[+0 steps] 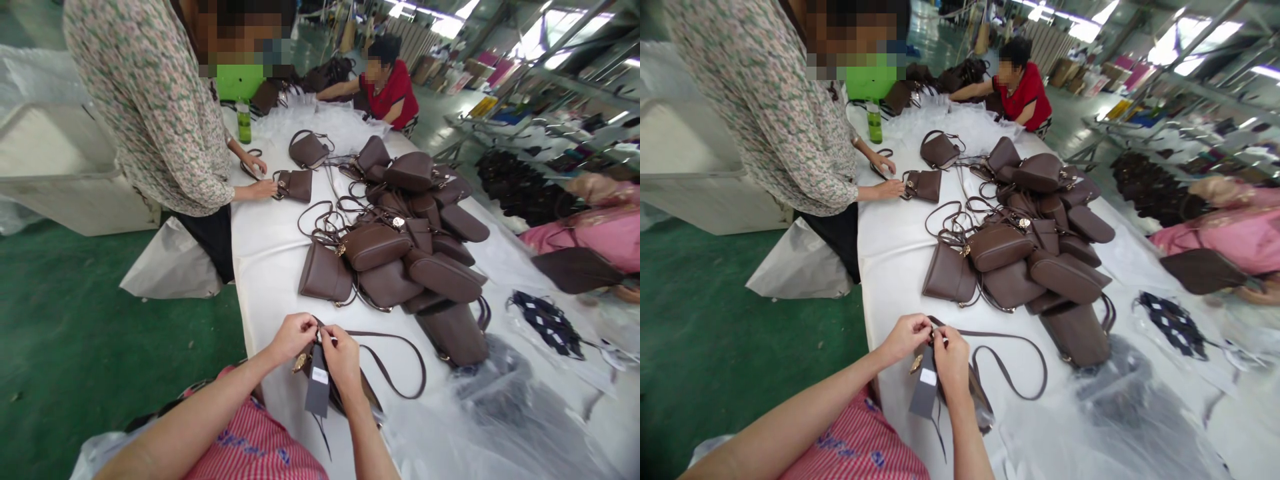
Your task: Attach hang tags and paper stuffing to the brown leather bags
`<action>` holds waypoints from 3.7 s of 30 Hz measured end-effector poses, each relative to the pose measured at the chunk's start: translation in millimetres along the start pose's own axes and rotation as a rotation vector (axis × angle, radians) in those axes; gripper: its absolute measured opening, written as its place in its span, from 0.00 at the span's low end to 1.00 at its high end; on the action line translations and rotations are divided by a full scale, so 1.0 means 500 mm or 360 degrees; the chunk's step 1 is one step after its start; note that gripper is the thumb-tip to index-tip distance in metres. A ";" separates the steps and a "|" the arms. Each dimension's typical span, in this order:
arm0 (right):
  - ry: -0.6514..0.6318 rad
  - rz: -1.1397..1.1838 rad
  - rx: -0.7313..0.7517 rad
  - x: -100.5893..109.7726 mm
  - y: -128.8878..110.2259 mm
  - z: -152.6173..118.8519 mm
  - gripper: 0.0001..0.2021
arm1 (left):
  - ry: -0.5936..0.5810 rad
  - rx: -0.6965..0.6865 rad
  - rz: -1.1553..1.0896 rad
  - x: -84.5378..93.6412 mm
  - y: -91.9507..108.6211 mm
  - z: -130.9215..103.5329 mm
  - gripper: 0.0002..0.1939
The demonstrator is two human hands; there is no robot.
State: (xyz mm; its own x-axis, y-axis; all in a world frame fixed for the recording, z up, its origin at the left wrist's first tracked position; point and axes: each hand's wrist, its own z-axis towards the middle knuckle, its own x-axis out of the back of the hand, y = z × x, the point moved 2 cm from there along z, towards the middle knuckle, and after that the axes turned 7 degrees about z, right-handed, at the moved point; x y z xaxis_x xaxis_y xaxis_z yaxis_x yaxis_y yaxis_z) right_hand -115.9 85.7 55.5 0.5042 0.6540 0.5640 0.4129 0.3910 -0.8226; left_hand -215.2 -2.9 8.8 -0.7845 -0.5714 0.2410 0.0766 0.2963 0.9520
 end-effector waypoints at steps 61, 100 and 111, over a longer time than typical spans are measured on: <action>-0.0004 -0.0188 0.0210 -0.012 0.015 -0.004 0.07 | -0.0036 -0.0079 0.0267 0.006 0.039 -0.003 0.07; 0.0069 0.0218 0.0209 0.045 -0.037 -0.016 0.11 | -0.0072 0.0337 -0.0764 0.004 0.019 -0.020 0.10; -0.0446 -0.0543 0.0237 0.036 -0.013 0.055 0.04 | -0.0075 0.0634 -0.1548 -0.016 -0.038 -0.017 0.14</action>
State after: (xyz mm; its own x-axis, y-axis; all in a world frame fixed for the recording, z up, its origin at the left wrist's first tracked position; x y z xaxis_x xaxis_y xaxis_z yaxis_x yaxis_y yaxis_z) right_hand -130.4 112.8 68.9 0.1256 0.6137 0.7795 0.3958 0.6894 -0.6066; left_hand -205.2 -10.3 -9.8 -0.4232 -0.6704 -0.6094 -0.8001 -0.0391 0.5986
